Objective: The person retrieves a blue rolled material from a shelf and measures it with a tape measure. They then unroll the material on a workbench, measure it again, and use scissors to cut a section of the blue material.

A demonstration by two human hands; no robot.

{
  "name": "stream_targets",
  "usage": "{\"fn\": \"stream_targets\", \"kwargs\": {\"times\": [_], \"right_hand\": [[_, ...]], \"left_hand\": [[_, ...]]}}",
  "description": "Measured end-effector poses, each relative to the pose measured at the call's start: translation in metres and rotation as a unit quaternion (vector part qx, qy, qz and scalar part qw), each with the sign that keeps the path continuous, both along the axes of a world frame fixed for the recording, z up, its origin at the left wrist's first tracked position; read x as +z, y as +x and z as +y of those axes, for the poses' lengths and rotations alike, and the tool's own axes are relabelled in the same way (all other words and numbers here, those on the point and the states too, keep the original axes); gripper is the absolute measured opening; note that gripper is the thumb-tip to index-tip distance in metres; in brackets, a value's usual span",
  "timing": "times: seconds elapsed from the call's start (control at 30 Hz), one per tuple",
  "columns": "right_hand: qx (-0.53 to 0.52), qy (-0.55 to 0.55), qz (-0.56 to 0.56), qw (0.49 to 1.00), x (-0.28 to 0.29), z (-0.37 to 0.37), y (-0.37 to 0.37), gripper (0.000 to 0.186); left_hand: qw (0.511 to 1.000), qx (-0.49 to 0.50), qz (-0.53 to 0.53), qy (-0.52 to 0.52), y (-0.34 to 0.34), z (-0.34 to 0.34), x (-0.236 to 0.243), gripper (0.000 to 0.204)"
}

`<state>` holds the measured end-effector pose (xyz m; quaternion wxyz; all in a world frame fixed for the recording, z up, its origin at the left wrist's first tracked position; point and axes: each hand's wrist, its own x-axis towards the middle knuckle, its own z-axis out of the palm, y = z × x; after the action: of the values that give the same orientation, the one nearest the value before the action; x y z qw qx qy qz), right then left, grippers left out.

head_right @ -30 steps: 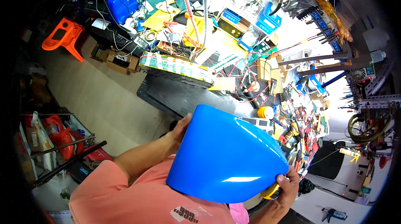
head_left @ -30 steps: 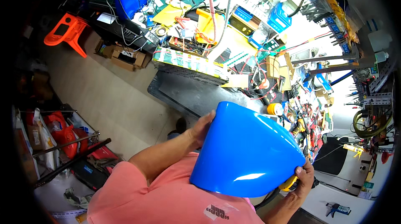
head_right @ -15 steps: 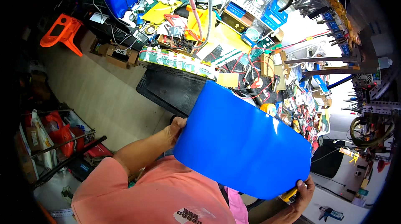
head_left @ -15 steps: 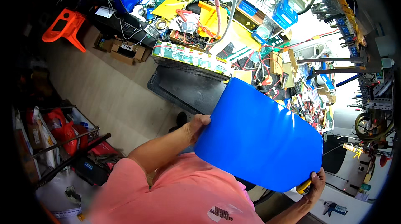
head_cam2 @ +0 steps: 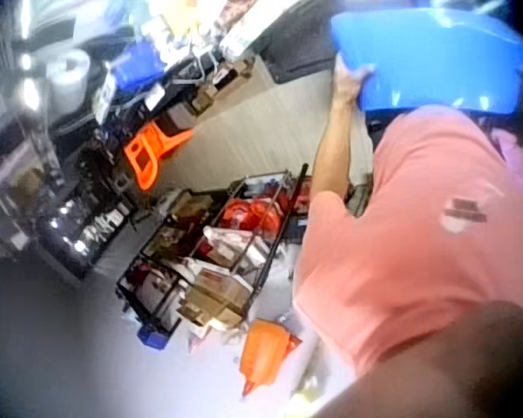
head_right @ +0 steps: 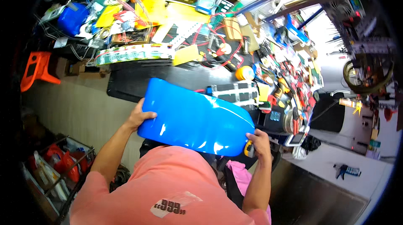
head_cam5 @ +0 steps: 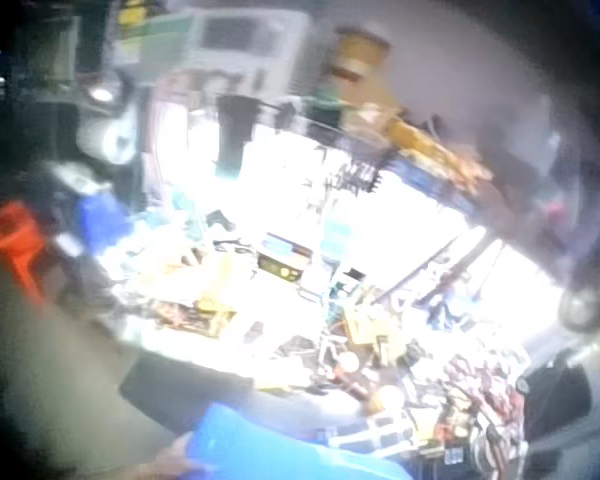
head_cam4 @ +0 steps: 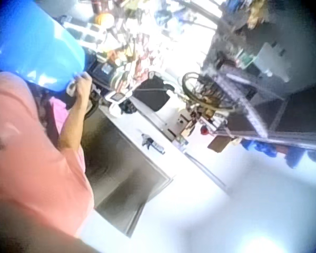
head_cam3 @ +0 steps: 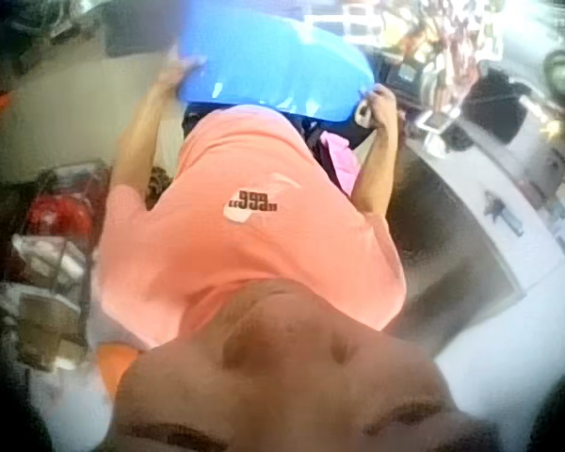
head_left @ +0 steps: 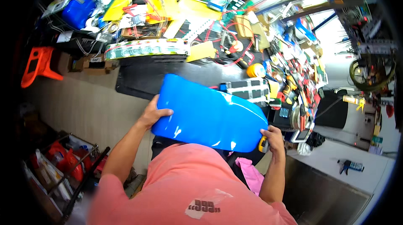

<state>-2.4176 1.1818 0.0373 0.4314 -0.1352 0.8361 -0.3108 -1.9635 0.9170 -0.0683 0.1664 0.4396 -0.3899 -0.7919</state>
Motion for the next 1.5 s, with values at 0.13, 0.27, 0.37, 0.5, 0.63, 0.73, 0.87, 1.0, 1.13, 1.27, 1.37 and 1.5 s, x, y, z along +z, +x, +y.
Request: {"fn": "stream_targets", "kwargs": {"times": [0.13, 0.27, 0.37, 0.5, 0.63, 0.73, 0.87, 1.0, 1.13, 1.27, 1.37, 1.5], "right_hand": [[0.056, 0.009, 0.049, 0.997, -0.002, -0.022, -0.02, 0.03], [0.041, -0.063, 0.109, 0.991, 0.006, -0.041, -0.071, 0.024], [0.072, -0.038, 0.203, 0.976, 0.016, -0.062, -0.117, 0.018], [0.125, 0.008, 0.25, 0.96, -0.006, -0.077, -0.154, 0.026], [0.142, 0.062, 0.24, 0.958, -0.022, -0.063, -0.157, 0.03], [0.106, 0.01, 0.221, 0.969, -0.018, -0.058, -0.151, 0.024], [0.085, -0.043, 0.183, 0.978, -0.013, -0.068, -0.157, 0.019], [0.102, -0.096, 0.196, 0.971, -0.035, -0.079, -0.168, 0.027], [0.136, -0.003, 0.296, 0.945, -0.04, -0.089, -0.165, 0.03], [0.174, 0.108, 0.317, 0.926, -0.031, -0.097, -0.166, 0.033], [0.184, 0.116, 0.309, 0.926, -0.04, -0.095, -0.177, 0.034], [0.193, 0.11, 0.295, 0.929, -0.028, -0.095, -0.172, 0.034]], "left_hand": [[0.999, 0.037, -0.036, 0.002, -0.017, 0.013, 0.005, 0.104], [0.995, 0.076, -0.028, -0.05, -0.065, 0.019, 0.02, 0.097], [0.989, 0.111, -0.019, -0.1, -0.11, 0.015, 0.025, 0.089], [0.982, 0.101, -0.13, -0.09, -0.145, 0.005, 0.002, 0.088], [0.97, 0.076, -0.206, -0.109, -0.153, 0.021, -0.028, 0.097], [0.943, 0.057, -0.284, -0.164, -0.164, 0.016, -0.019, 0.1], [0.89, -0.014, -0.408, -0.203, -0.174, -0.01, -0.032, 0.102], [0.862, -0.034, -0.46, -0.21, -0.186, -0.018, -0.018, 0.104], [0.829, -0.047, -0.507, -0.231, -0.202, -0.01, -0.022, 0.108], [0.801, -0.046, -0.54, -0.254, -0.214, -0.003, -0.01, 0.113], [0.801, -0.032, -0.546, -0.241, -0.213, 0.004, -0.007, 0.111], [0.833, 0.033, -0.481, -0.271, -0.192, 0.008, -0.038, 0.103]]}}
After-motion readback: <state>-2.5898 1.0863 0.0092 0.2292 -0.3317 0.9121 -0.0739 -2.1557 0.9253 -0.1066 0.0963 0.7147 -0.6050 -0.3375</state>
